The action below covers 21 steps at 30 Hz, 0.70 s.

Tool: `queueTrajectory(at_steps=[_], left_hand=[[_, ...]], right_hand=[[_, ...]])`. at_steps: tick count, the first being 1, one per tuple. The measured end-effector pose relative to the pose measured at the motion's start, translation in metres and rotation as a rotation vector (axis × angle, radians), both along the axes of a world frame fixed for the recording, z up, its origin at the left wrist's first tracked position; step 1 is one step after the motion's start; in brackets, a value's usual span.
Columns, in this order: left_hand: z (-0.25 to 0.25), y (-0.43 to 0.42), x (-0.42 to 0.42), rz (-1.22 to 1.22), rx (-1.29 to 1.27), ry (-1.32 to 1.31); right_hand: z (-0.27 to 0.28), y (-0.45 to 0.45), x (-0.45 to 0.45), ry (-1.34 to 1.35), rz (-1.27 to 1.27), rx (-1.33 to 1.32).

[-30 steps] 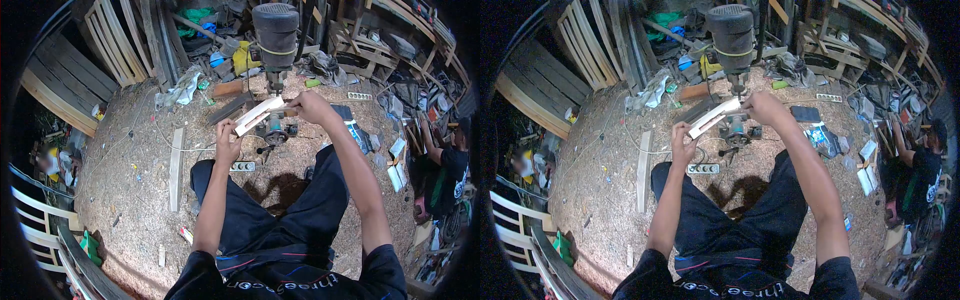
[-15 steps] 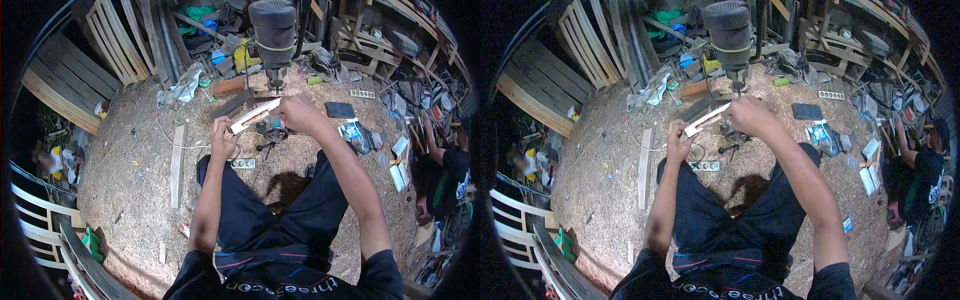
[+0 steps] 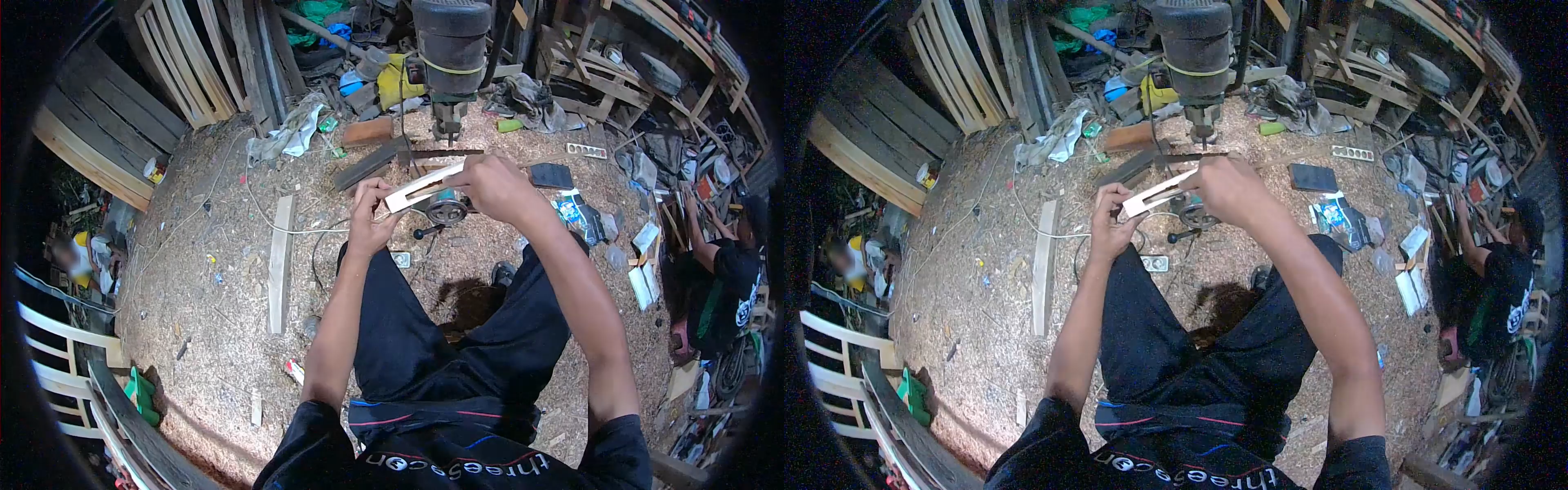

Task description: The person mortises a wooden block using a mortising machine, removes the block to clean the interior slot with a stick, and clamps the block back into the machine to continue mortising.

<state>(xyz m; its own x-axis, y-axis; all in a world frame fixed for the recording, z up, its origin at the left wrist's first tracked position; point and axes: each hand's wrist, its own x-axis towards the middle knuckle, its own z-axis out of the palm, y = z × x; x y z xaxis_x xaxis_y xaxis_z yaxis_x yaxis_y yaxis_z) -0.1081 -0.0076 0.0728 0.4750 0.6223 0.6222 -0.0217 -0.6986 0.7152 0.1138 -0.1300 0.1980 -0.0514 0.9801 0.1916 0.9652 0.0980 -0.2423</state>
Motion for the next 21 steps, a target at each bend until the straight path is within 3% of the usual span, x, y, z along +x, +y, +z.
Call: queueTrajectory(at_steps=[5, 8, 13, 17, 21], left_hand=[[-0.003, 0.005, -0.005, -0.009, -0.045, -0.027], [-0.007, 0.008, -0.008, -0.043, -0.198, -0.117], [-0.007, 0.011, -0.011, -0.036, -0.169, -0.101], [-0.003, 0.008, -0.007, -0.065, -0.29, -0.166], [-0.002, 0.012, 0.001, -0.149, -0.387, -0.24]], right_hand=[[0.001, -0.001, 0.045, 0.063, -0.099, -0.013], [0.004, -0.012, 0.065, 0.158, -0.11, 0.034], [-0.011, -0.026, 0.098, 0.36, -0.234, 0.013], [-0.062, -0.031, 0.15, 0.318, -0.322, -0.119], [-0.053, -0.034, 0.112, 0.185, -0.245, 0.142]])
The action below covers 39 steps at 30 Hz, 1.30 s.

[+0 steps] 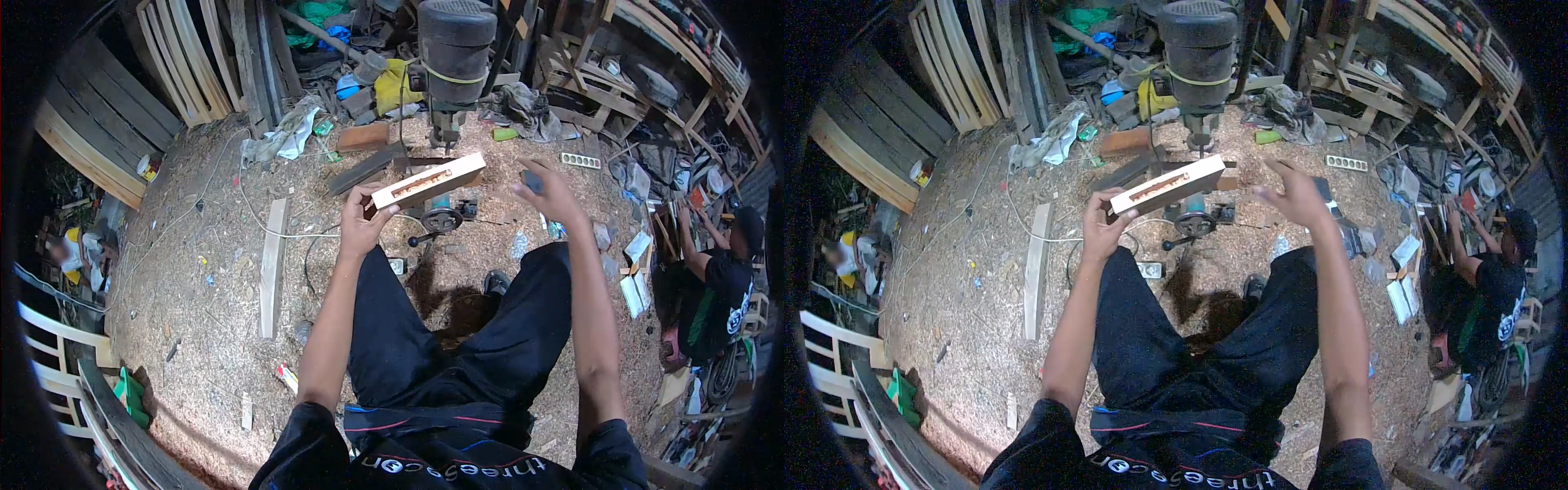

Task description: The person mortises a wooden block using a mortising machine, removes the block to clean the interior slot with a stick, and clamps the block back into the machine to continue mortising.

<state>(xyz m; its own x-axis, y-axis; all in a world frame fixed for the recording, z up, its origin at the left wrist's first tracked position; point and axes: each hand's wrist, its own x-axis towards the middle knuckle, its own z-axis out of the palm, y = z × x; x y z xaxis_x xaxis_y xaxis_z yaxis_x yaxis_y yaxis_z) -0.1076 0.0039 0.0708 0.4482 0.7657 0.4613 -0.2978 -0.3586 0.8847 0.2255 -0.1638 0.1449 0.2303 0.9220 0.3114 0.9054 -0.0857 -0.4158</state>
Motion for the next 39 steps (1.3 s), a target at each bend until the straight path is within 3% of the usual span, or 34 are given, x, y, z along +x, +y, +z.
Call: queueTrajectory(at_steps=[4, 7, 11, 14, 15, 19, 21, 33, 35, 38, 39], left_hand=[[0.019, -0.007, 0.011, -0.035, -0.055, -0.02], [0.034, -0.006, 0.012, -0.025, -0.157, -0.032], [0.076, -0.011, 0.015, 0.061, -0.536, -0.05], [0.081, -0.003, 0.011, -0.066, -0.694, -0.074], [0.081, -0.002, 0.012, -0.099, -0.711, -0.064], [0.1, -0.014, 0.017, -0.063, -0.835, -0.06], [0.095, -0.004, 0.011, -0.117, -0.86, 0.071], [0.093, -0.008, 0.01, -0.141, -0.894, 0.088], [0.111, -0.023, 0.012, -0.089, -0.872, 0.055], [0.088, -0.001, 0.0, 0.011, -0.104, 0.157], [0.097, -0.003, -0.006, -0.069, -0.083, 0.129]], right_hand=[[0.012, 0.024, -0.054, 0.316, 0.176, 0.281], [0.011, 0.035, -0.067, 0.817, 0.112, 0.282], [0.017, 0.044, -0.075, 1.058, 0.016, 0.209], [0.021, 0.043, -0.08, 1.211, -0.084, 0.172], [0.042, 0.036, -0.096, 1.31, -0.217, 0.085], [0.037, 0.042, -0.084, 1.368, -0.185, -0.061], [0.036, 0.042, -0.081, 1.46, -0.187, -0.16], [0.018, 0.042, -0.071, 1.577, -0.112, -0.236], [0.021, 0.032, -0.086, 1.29, -0.08, 0.029], [0.026, 0.031, -0.077, 0.964, 0.113, 0.268], [0.024, 0.031, -0.071, 0.889, 0.123, 0.316]])
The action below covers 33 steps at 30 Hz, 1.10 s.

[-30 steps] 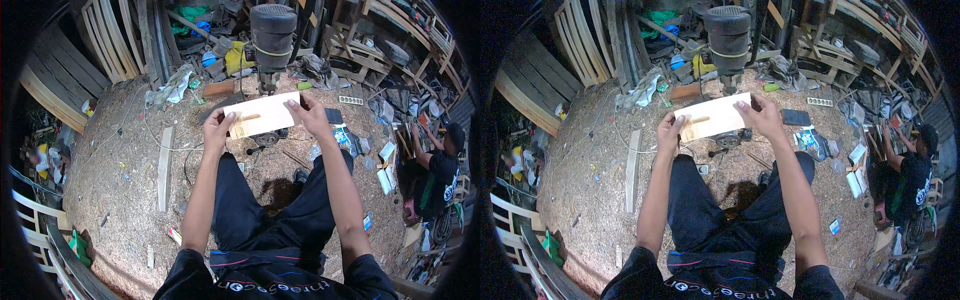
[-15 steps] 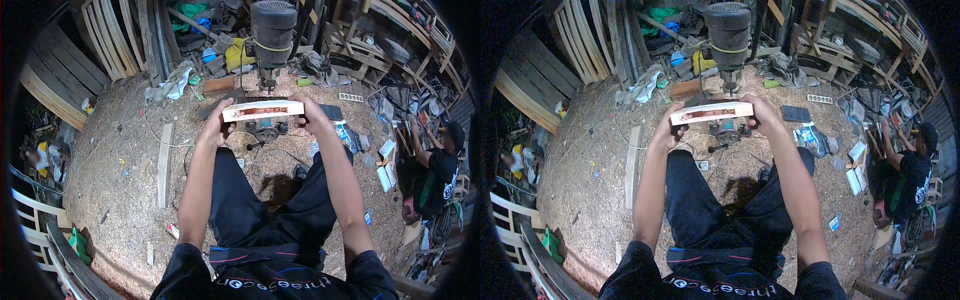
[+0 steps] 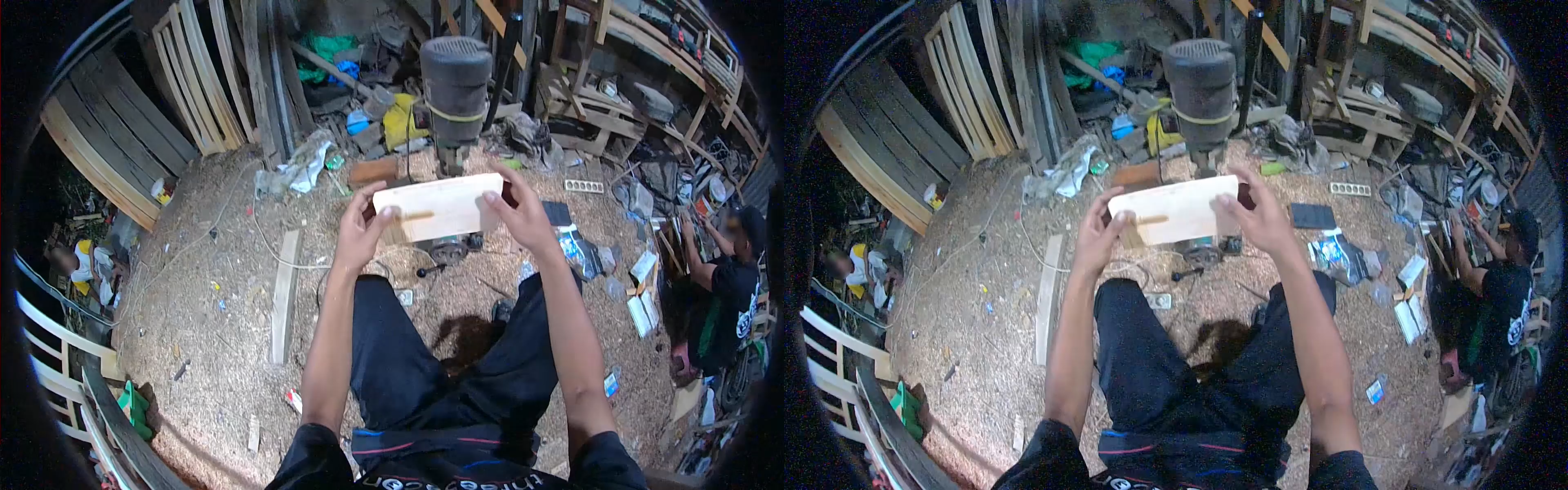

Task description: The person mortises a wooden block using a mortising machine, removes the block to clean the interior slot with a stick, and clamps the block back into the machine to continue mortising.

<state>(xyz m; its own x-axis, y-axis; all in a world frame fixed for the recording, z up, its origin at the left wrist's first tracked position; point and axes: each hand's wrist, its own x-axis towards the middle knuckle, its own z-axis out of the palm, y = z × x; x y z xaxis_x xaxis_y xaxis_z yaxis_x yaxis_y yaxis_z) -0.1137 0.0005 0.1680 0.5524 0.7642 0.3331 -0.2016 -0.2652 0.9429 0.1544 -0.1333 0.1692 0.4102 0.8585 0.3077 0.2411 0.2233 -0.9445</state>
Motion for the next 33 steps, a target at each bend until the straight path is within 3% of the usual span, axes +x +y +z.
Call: queueTrajectory(at_steps=[11, 14, 17, 23, 29, 33], left_hand=[[0.012, -0.001, -0.003, -0.01, 0.173, -0.179], [0.019, -0.003, -0.006, -0.011, 0.245, -0.156], [0.026, -0.005, -0.003, -0.012, 0.268, -0.147], [0.03, -0.02, 0.009, 0.131, 0.272, -0.176], [0.032, -0.037, 0.018, 0.368, 0.564, -0.1], [0.03, -0.038, 0.023, 0.408, 0.596, -0.113]], right_hand=[[0.027, -0.017, -0.005, -0.05, 0.032, 0.253], [0.033, -0.02, -0.006, 0.067, 0.114, 0.271], [0.036, -0.02, 0.002, -0.121, 0.11, 0.334], [0.031, -0.017, 0.009, -0.151, 0.109, 0.391], [0.029, -0.017, 0.0, 0.092, 0.086, 0.412], [0.027, -0.012, -0.002, -0.019, 0.007, 0.458]])
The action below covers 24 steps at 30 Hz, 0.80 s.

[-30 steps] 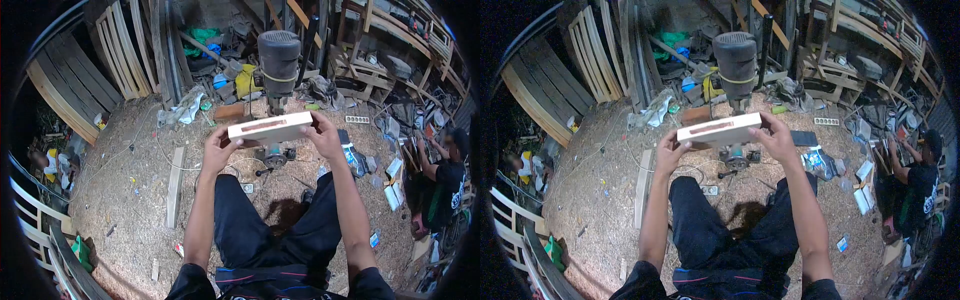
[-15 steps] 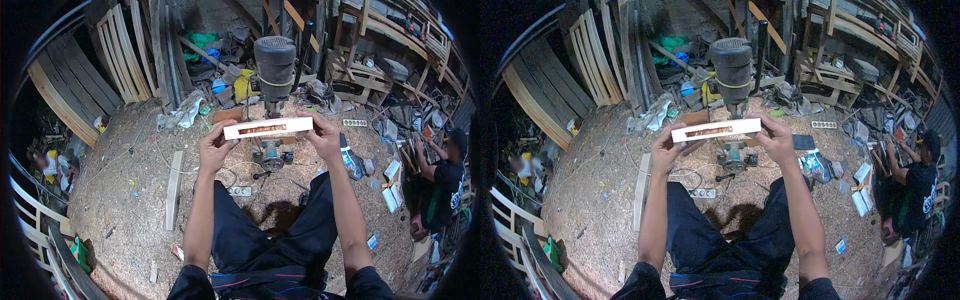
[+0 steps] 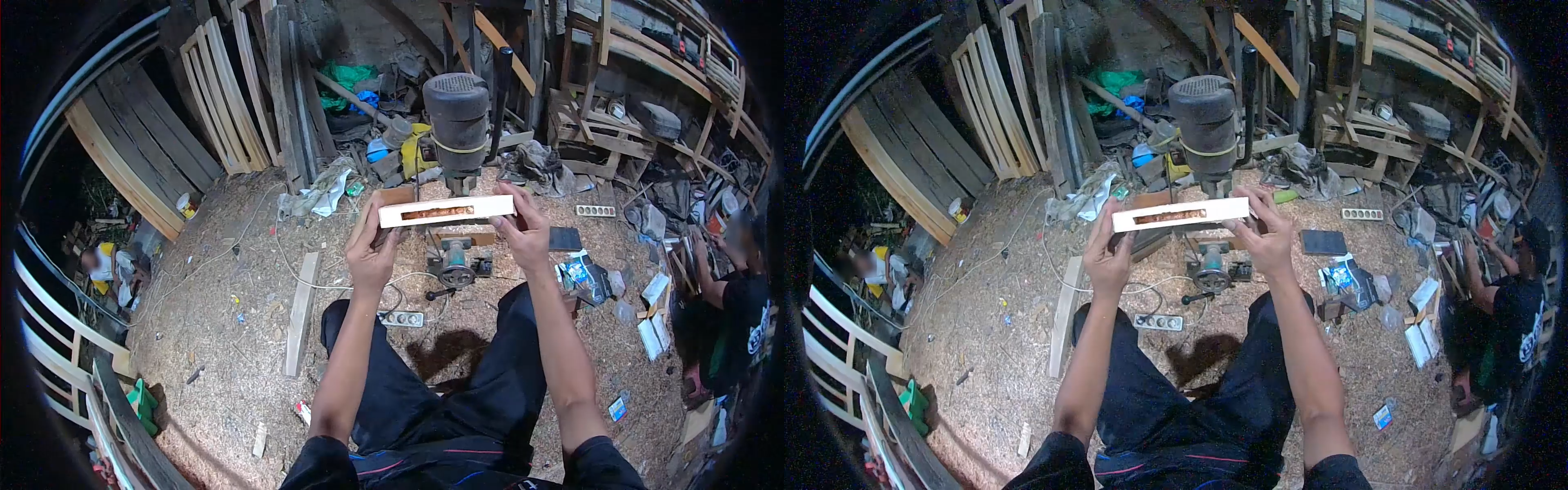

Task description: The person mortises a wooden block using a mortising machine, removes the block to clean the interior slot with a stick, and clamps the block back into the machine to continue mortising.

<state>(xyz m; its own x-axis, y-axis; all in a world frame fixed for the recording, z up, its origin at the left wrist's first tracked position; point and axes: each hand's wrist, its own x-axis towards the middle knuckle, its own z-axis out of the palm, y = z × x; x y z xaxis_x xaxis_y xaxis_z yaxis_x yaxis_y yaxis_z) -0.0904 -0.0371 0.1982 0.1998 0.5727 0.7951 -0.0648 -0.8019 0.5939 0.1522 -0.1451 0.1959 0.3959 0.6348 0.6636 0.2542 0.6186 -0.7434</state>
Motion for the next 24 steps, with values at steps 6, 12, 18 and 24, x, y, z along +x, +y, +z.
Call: queueTrajectory(at_steps=[6, 12, 18, 24], left_hand=[[-0.002, 0.005, -0.003, 0.031, -0.034, -0.014], [0.002, 0.008, -0.003, -0.03, -0.148, -0.115], [-0.039, 0.052, -0.009, -0.007, -0.261, -0.084], [-0.061, 0.058, -0.008, -0.164, -0.491, -0.211]], right_hand=[[-0.007, 0.003, -0.006, 0.046, 0.008, 0.021], [-0.009, 0.014, -0.014, 0.07, 0.034, 0.002], [-0.025, 0.029, -0.023, 0.266, -0.055, -0.176], [-0.042, 0.044, -0.026, 0.371, -0.103, -0.315]])
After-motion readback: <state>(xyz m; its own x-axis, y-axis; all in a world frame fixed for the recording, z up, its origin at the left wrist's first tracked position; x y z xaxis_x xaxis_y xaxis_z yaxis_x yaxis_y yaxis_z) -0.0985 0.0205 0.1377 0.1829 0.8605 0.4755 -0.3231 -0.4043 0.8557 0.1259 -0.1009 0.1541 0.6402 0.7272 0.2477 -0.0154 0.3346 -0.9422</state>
